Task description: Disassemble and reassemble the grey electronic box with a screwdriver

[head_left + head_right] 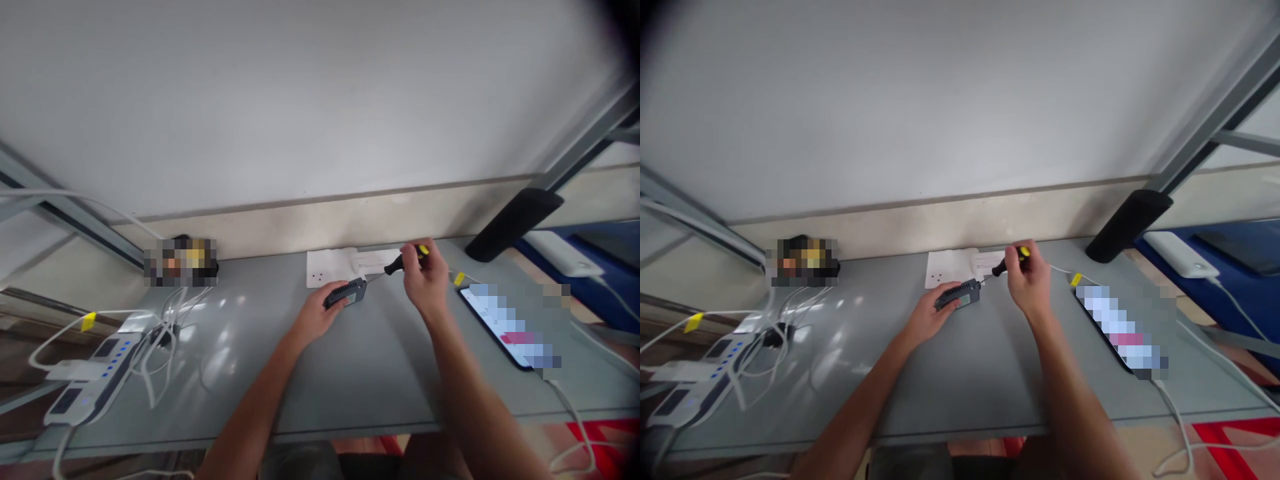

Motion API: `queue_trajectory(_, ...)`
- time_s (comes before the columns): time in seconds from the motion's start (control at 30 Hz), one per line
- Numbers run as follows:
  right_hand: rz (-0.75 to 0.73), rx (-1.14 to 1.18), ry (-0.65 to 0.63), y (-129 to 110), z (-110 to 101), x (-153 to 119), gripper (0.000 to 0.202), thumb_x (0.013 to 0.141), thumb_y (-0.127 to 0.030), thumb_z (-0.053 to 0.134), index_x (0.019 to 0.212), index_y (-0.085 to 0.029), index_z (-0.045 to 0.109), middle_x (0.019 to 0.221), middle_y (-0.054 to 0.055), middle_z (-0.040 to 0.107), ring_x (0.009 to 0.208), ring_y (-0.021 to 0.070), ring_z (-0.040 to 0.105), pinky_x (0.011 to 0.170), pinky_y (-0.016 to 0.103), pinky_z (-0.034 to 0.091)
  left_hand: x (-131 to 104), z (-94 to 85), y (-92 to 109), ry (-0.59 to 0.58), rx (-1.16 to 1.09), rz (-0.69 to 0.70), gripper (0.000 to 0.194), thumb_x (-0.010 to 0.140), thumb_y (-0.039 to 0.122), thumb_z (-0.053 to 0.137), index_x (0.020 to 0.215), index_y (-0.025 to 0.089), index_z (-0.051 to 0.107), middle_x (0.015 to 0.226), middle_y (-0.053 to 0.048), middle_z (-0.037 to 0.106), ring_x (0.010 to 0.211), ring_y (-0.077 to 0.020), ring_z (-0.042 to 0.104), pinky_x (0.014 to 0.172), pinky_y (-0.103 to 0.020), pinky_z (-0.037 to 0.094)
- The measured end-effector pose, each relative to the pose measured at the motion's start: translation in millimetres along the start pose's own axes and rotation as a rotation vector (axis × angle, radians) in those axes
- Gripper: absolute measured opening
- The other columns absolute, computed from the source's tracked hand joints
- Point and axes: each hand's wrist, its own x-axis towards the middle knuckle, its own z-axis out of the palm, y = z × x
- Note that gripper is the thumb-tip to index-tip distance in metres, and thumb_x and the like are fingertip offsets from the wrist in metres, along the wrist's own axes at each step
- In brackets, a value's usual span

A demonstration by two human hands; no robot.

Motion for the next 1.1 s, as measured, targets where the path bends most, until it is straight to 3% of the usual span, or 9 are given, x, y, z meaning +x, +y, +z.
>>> queue_trajectory(0.13, -0.077, 0.262, -0.418, -22, 1, 20, 0.028, 0.096, -0.050, 0.061, 0.095, -0.023, 0.067, 0.092, 0.004, 0.066, 0.079, 0.0160, 0.061, 0.073, 0.031, 0.051, 0, 1.9, -1, 0.006, 0.008, 0.026, 0.034, 0.100, 0.035, 0.062, 0.133, 0.027, 0.062, 0.129, -0.007, 0.071, 0.117, -0.0233, 0.068, 0.105, -0.038, 0.053)
queue_trajectory(0.27, 0.065, 0.702, -0.682, -25, 14, 28, 0.032, 0.090, -0.055, 0.068, 0.093, -0.023, 0.061, 0.109, 0.008, 0.069, 0.087, 0.0197, 0.069, 0.081, 0.039, 0.057, -1, 3.2, -1, 0.010, 0.004, 0.054, 0.036, 0.101, 0.036, 0.061, 0.135, 0.026, 0.061, 0.132, -0.007, 0.070, 0.119, -0.0237, 0.067, 0.107, -0.039, 0.051)
queue_trajectory(0.37, 0.143, 0.803, -0.654, -18, 23, 21, 0.040, 0.088, -0.059, 0.069, 0.084, -0.025, 0.049, 0.088, 0.002, 0.067, 0.067, 0.0158, 0.064, 0.066, 0.034, 0.054, -1, 3.0, 0, 0.002, 0.004, 0.084, 0.036, 0.102, 0.036, 0.059, 0.136, 0.026, 0.061, 0.132, -0.008, 0.070, 0.119, -0.0237, 0.067, 0.107, -0.039, 0.051)
queue_trajectory(0.5, 0.166, 0.714, -0.441, -13, 29, 12, 0.045, 0.087, -0.072, 0.061, 0.090, -0.029, 0.047, 0.058, -0.008, 0.039, 0.047, 0.0114, 0.038, 0.049, 0.026, 0.038, 0, 1.9, 1, -0.031, -0.020, 0.126, 0.036, 0.103, 0.034, 0.056, 0.138, 0.028, 0.062, 0.132, -0.007, 0.070, 0.119, -0.0224, 0.066, 0.107, -0.038, 0.051)
queue_trajectory(0.63, 0.220, 0.715, -0.412, -15, 26, 12, 0.051, 0.094, -0.077, 0.039, 0.113, -0.032, 0.055, 0.067, -0.003, 0.045, 0.055, 0.0156, 0.047, 0.054, 0.031, 0.044, 1, 1.4, -1, -0.046, -0.051, 0.118, 0.035, 0.103, 0.035, 0.057, 0.136, 0.028, 0.064, 0.130, -0.007, 0.071, 0.116, -0.0229, 0.068, 0.105, -0.038, 0.052)
queue_trajectory(0.8, 0.247, 0.830, -0.431, -14, 17, 14, 0.047, 0.076, -0.061, 0.080, 0.092, -0.029, 0.049, 0.099, 0.001, 0.063, 0.074, 0.0174, 0.064, 0.067, 0.035, 0.053, 2, 1.2, -2, -0.056, -0.095, 0.129, 0.034, 0.102, 0.035, 0.060, 0.134, 0.028, 0.066, 0.132, -0.008, 0.070, 0.119, -0.0241, 0.067, 0.107, -0.040, 0.051)
queue_trajectory(0.87, 0.280, 0.882, -0.441, -13, 16, 14, 0.049, 0.075, -0.057, 0.084, 0.089, -0.030, 0.046, 0.083, -0.004, 0.059, 0.059, 0.0123, 0.055, 0.058, 0.029, 0.049, 3, 1.1, -1, -0.063, -0.115, 0.143, 0.034, 0.101, 0.035, 0.060, 0.134, 0.027, 0.067, 0.132, -0.008, 0.070, 0.119, -0.0239, 0.067, 0.107, -0.040, 0.051)
queue_trajectory(0.97, 0.316, 0.978, -0.433, -14, 18, 14, 0.041, 0.084, -0.066, 0.071, 0.093, -0.032, 0.051, 0.059, -0.009, 0.037, 0.043, 0.0086, 0.031, 0.045, 0.023, 0.035, 4, 1.1, -2, -0.081, -0.144, 0.160, 0.033, 0.101, 0.032, 0.061, 0.134, 0.026, 0.067, 0.131, -0.009, 0.071, 0.118, -0.0227, 0.067, 0.104, -0.037, 0.051)
queue_trajectory(1.1, 0.381, 1.012, -0.436, -19, 17, 16, 0.039, 0.086, -0.069, 0.066, 0.103, -0.033, 0.061, 0.070, -0.003, 0.051, 0.056, 0.0131, 0.049, 0.053, 0.029, 0.047, 5, 1.6, -4, -0.070, -0.155, 0.179, 0.032, 0.101, 0.030, 0.062, 0.132, 0.026, 0.068, 0.127, -0.010, 0.071, 0.114, -0.0220, 0.068, 0.101, -0.036, 0.052)
